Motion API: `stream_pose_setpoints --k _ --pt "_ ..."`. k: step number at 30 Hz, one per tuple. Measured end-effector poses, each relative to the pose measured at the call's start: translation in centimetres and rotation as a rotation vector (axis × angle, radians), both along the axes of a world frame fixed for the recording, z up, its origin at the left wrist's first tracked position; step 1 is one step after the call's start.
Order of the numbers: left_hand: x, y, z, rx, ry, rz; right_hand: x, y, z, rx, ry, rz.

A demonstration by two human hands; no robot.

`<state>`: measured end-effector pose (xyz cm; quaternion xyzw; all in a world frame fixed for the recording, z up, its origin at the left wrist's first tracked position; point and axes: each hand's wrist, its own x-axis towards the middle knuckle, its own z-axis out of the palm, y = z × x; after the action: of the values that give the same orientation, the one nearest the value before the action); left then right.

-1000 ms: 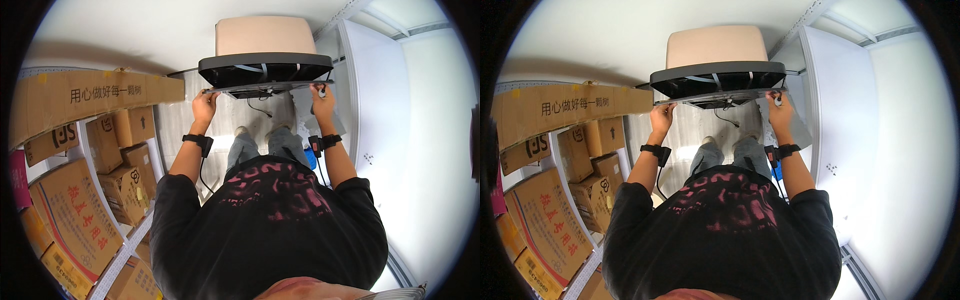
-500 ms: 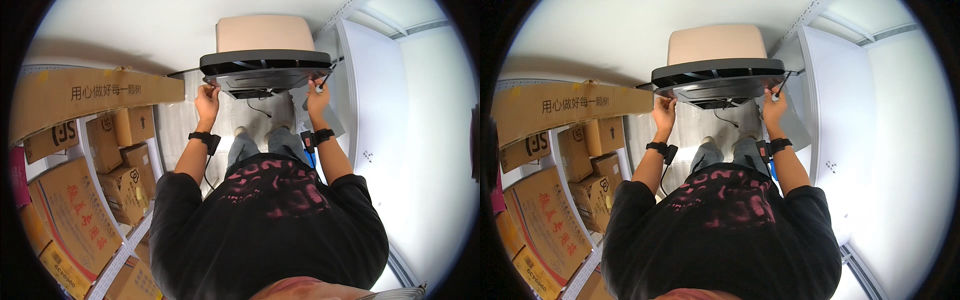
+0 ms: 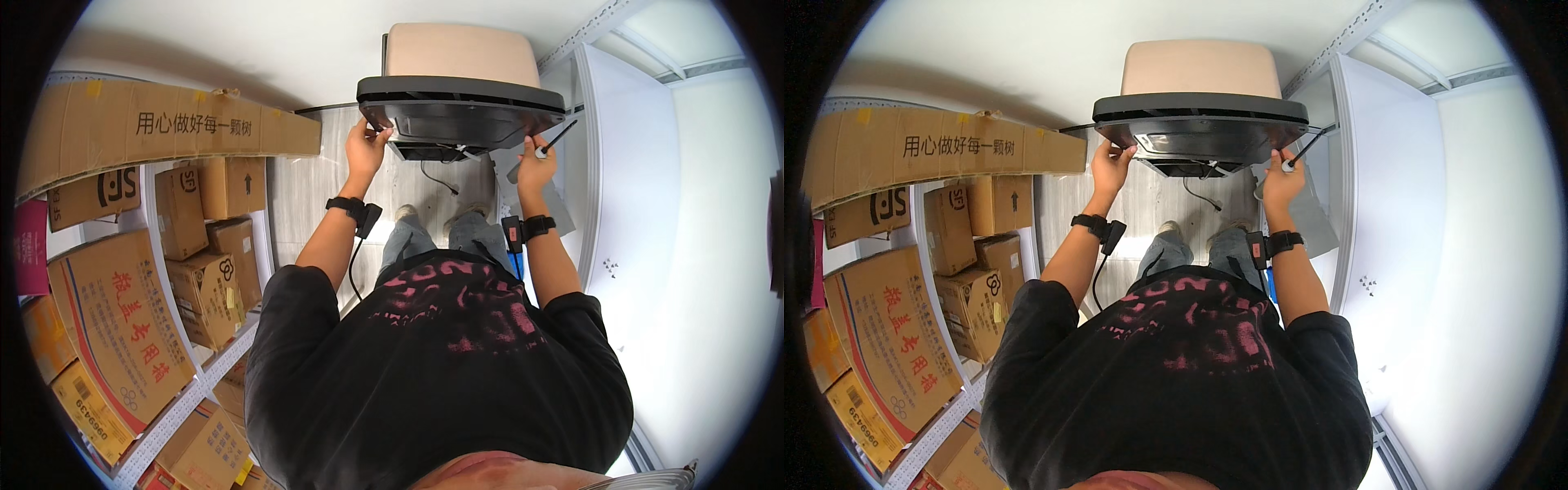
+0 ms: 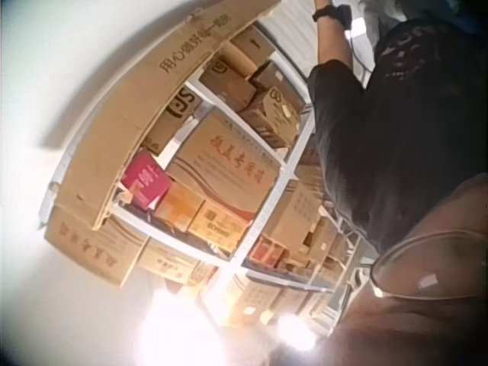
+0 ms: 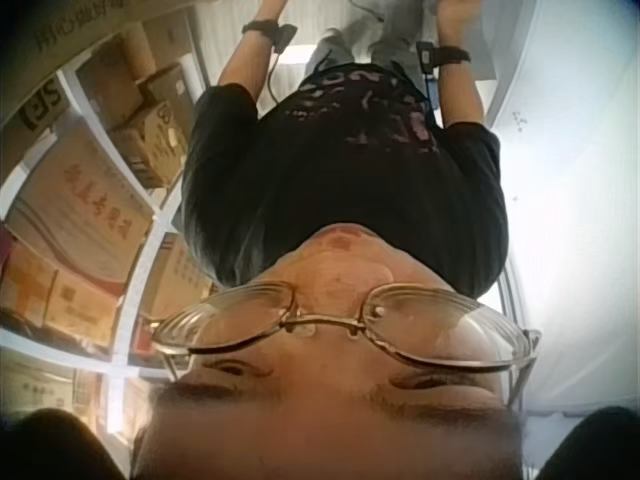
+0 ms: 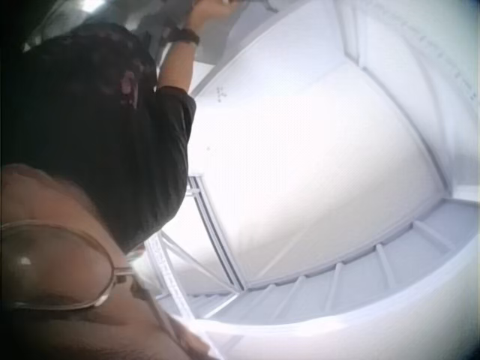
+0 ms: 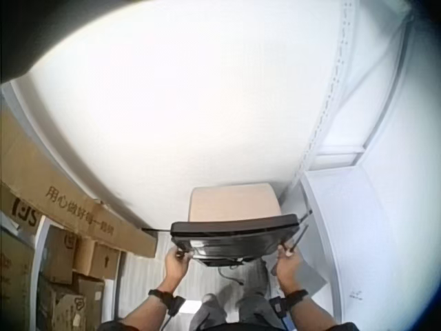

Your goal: The person wipes the underside of a black electronic device with a blue cloth, then uses a screwdriver to attach a beige casing to the device. The person secures the casing with screws and then attaches a metal backplate to the device.

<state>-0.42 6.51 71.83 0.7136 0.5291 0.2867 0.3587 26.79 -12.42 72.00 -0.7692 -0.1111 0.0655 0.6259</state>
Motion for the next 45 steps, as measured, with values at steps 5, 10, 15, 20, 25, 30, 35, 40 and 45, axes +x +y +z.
stream_pose_setpoints --k 5,10,15,20,25,30,35,40,45 --pt "0.1 0.4 -0.5 0.063 -0.019 0.018 -0.4 0.0 0.8 -0.012 0.030 0.035" --pt "-0.2 1.2 -2.1 0.058 -0.155 -0.043 -0.5 0.2 0.7 0.014 0.028 0.048" --pt "-0.2 1.7 -2.1 -0.044 -0.188 -0.119 0.8 -0.1 0.7 0.003 0.042 0.079" --pt "-0.9 2.2 -1.9 -0.105 -0.164 -0.156 2.3 0.5 3.3 -0.027 0.010 0.141" --pt "-0.2 2.3 -2.2 -0.141 -0.151 -0.148 4.9 0.2 5.6 -0.089 -0.048 0.342" --pt "-0.4 2.2 -1.6 -0.127 -0.134 -0.161 4.7 1.9 9.9 -0.024 0.000 0.430" --pt "-0.7 2.9 1.5 -0.015 0.094 -0.181 5.2 1.8 8.8 -0.068 0.003 0.424" --pt "1.1 3.1 12.6 0.500 0.015 -0.240 4.6 1.4 9.1 -0.025 0.010 0.422" --pt "2.0 3.4 15.6 0.398 0.046 -0.465 4.5 1.4 9.2 -0.034 -0.005 0.427"
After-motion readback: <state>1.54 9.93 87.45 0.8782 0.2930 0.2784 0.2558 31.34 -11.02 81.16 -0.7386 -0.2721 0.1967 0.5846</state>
